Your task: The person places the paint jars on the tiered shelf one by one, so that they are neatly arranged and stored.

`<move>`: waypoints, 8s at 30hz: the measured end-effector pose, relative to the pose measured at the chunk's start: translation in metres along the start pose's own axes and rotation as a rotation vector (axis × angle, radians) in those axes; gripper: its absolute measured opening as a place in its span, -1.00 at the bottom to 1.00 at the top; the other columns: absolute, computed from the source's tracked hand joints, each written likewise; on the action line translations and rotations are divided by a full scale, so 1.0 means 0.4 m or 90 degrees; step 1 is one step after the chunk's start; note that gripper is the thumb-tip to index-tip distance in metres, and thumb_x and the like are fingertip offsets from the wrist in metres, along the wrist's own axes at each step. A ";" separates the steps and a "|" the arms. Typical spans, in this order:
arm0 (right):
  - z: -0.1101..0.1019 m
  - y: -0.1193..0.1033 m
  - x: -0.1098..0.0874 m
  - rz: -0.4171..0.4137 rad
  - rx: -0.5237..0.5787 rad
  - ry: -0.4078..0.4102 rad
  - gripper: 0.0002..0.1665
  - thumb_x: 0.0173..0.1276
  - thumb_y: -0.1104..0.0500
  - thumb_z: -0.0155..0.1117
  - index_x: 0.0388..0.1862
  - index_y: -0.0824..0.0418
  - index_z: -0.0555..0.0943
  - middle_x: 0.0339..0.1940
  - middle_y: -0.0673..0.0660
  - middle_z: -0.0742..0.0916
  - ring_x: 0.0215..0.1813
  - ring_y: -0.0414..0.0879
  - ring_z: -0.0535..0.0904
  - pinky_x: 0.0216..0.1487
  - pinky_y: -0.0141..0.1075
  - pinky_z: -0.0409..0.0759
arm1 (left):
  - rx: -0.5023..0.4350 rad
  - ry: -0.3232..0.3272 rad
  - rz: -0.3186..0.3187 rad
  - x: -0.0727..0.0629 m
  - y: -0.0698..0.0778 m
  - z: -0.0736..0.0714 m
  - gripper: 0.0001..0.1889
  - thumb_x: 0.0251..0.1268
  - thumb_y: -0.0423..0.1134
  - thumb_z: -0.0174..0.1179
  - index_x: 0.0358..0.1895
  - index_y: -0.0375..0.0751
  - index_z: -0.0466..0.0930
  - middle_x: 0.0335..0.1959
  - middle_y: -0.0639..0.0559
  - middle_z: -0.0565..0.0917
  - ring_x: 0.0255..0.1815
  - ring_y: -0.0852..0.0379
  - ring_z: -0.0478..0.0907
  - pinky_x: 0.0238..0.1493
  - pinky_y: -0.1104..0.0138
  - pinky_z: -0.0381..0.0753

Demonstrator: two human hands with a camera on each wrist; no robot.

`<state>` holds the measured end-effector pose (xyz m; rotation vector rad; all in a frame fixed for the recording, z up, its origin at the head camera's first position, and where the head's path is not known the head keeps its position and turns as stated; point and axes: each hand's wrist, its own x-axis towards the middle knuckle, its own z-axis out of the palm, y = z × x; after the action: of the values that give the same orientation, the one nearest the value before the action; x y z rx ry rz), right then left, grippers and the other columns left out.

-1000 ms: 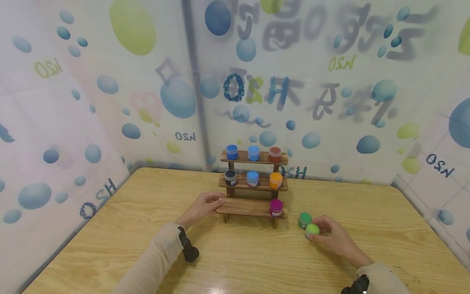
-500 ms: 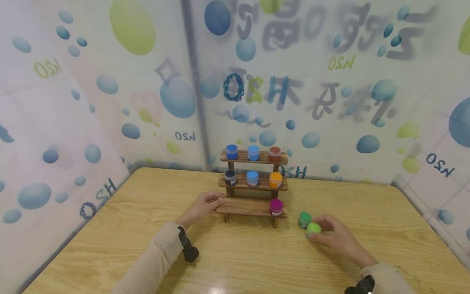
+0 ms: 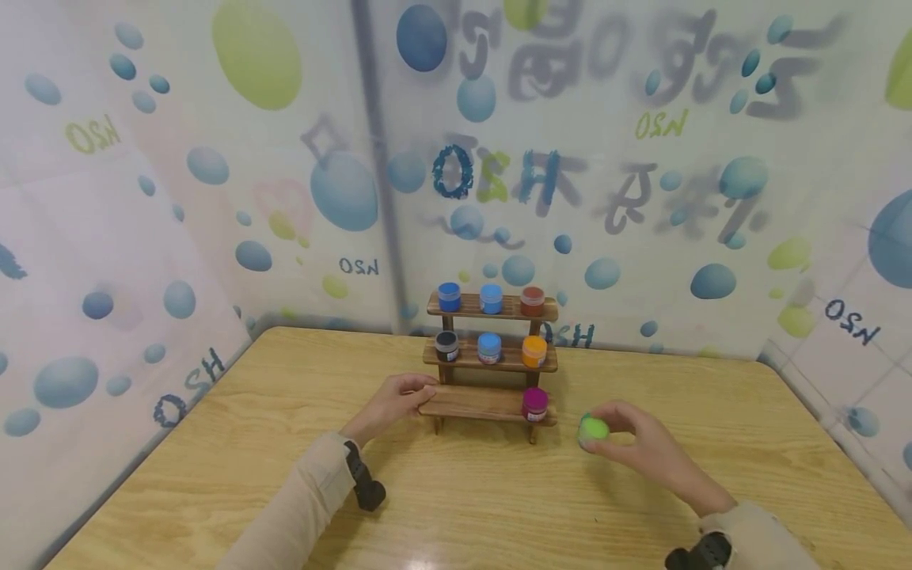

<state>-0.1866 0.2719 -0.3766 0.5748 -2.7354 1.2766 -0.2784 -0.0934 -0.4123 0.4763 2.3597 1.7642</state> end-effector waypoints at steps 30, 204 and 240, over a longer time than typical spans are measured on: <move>0.126 -0.176 0.163 -0.117 0.092 -0.093 -0.59 0.12 0.19 0.31 -0.08 0.31 0.46 -0.26 0.13 0.57 -0.28 -0.04 0.51 -0.31 -0.34 0.56 | -0.008 -0.017 0.005 -0.010 0.019 -0.004 -0.72 0.25 -0.32 0.06 -0.03 -0.41 0.50 -0.41 -0.05 0.51 -0.42 0.18 0.42 -0.33 0.04 0.52; 0.051 0.118 0.053 0.135 -0.019 0.011 -0.45 0.12 0.07 0.30 0.01 0.37 0.47 -0.09 0.29 0.57 -0.08 0.16 0.49 -0.15 -0.10 0.50 | 0.001 0.004 -0.003 0.001 -0.003 -0.001 -0.73 0.24 -0.25 0.09 -0.08 -0.34 0.55 -0.40 0.01 0.53 -0.42 0.20 0.43 -0.46 0.38 0.50; 0.041 -0.147 0.103 -0.120 -0.003 -0.044 -0.55 0.16 0.13 0.27 0.02 0.26 0.50 -0.13 0.08 0.61 -0.15 -0.21 0.52 -0.16 -0.32 0.51 | -0.005 0.000 -0.002 0.005 -0.010 -0.001 -0.74 0.23 -0.27 0.10 -0.08 -0.34 0.54 -0.43 0.01 0.51 -0.43 0.19 0.43 -0.42 0.27 0.54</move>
<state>-0.2020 0.2127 -0.3355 0.8685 -2.6604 1.2268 -0.2809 -0.0940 -0.4161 0.4711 2.3513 1.7728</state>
